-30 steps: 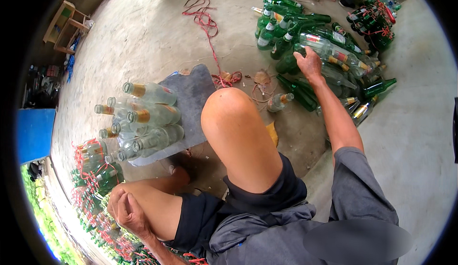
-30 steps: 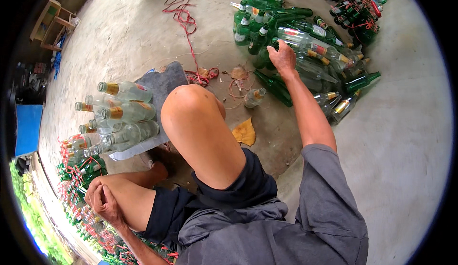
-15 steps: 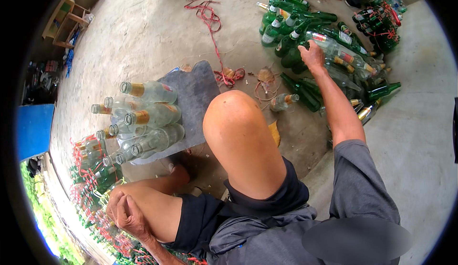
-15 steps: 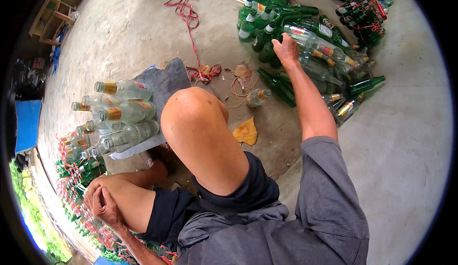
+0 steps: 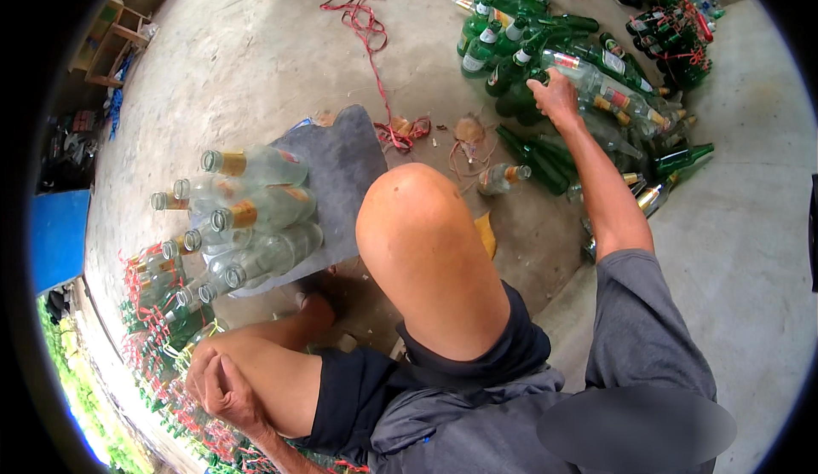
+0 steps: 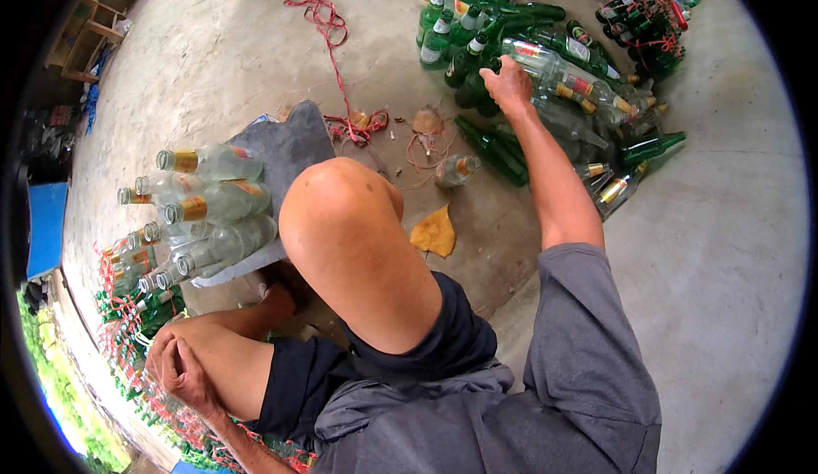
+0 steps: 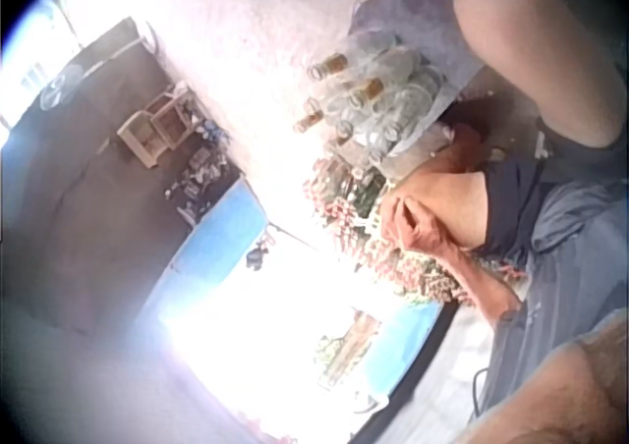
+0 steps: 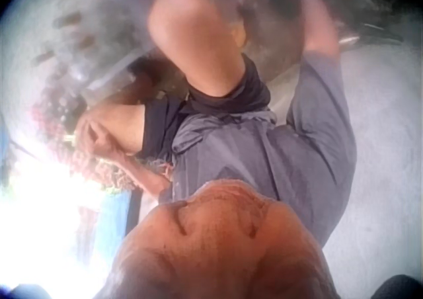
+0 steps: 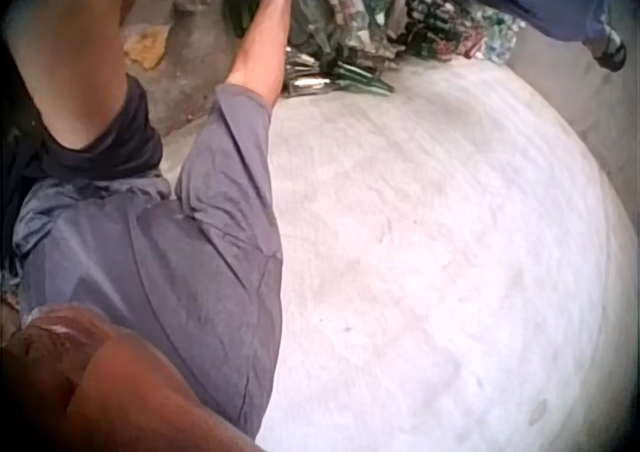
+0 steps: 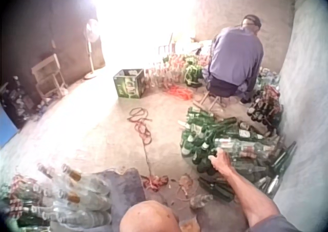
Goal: The person sits on the floor and sorts green glass bottles by picking them up from a pile and placing them onto a small wooden board. They handle the bottles one by one, arranging them in rows on the board.
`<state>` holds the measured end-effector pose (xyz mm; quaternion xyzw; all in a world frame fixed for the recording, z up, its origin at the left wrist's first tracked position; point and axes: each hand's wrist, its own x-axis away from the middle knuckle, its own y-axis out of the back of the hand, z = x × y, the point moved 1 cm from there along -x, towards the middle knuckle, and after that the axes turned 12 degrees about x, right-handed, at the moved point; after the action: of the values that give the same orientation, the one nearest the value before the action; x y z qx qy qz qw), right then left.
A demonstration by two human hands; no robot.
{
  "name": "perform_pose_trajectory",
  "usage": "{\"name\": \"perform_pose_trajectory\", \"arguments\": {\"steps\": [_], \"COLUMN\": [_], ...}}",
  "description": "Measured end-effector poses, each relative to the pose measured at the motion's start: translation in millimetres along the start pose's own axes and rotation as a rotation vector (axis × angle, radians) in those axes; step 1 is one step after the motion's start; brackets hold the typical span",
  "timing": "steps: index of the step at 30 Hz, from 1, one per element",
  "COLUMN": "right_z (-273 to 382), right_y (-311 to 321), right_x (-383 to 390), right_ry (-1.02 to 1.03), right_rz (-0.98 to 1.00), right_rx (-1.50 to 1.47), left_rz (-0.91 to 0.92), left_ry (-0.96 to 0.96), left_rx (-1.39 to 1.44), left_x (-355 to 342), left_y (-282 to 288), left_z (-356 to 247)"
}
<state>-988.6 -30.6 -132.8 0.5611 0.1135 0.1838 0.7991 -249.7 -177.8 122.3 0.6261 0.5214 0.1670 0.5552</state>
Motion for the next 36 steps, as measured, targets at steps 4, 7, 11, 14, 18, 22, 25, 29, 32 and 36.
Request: {"name": "perform_pose_trajectory", "arguments": {"steps": [4,7,11,14,18,22,25,29,32,36], "right_z": [23.3,25.9,7.2,-5.7,-3.5,-30.4,-19.7,-23.2,-25.0,-33.3], "right_y": [24.8,26.0,19.7,-1.9,-28.8,-72.4,-83.6,-99.3,-112.7,-129.8], "right_x": [24.3,39.2,57.3,65.0,68.2,48.9,48.0,42.7,39.0,39.2], "right_ry": [-0.066,-0.094,-0.061,0.04,0.15,0.486,0.544,0.58,0.582,0.608], "right_rz": [0.099,0.113,0.18,0.353,0.564,0.53,0.571,0.568,0.592,0.55], "right_rx": [-0.171,-0.18,-0.118,-0.061,0.006,0.337,0.399,0.441,0.489,0.52], "left_rz": [-0.002,0.001,0.002,0.018,0.026,0.045,0.044,0.055,0.043,0.066], "left_ry": [-0.003,-0.014,-0.009,0.019,0.061,0.04,0.048,0.08,0.158,0.145], "left_rx": [0.003,0.002,-0.018,-0.058,-0.042,-0.05,-0.088,-0.086,-0.013,-0.053], "left_x": [-0.4,-2.1,-1.7,-3.1,-6.0,-10.6,-6.9,-8.4,-12.8,-13.6], "left_y": [2.8,3.7,0.9,1.6,1.4,-1.6,4.7,3.1,-0.1,1.9], "left_z": [1.6,-1.4,2.3,1.5,-2.5,1.2,6.8,10.0,-0.1,3.5]}}
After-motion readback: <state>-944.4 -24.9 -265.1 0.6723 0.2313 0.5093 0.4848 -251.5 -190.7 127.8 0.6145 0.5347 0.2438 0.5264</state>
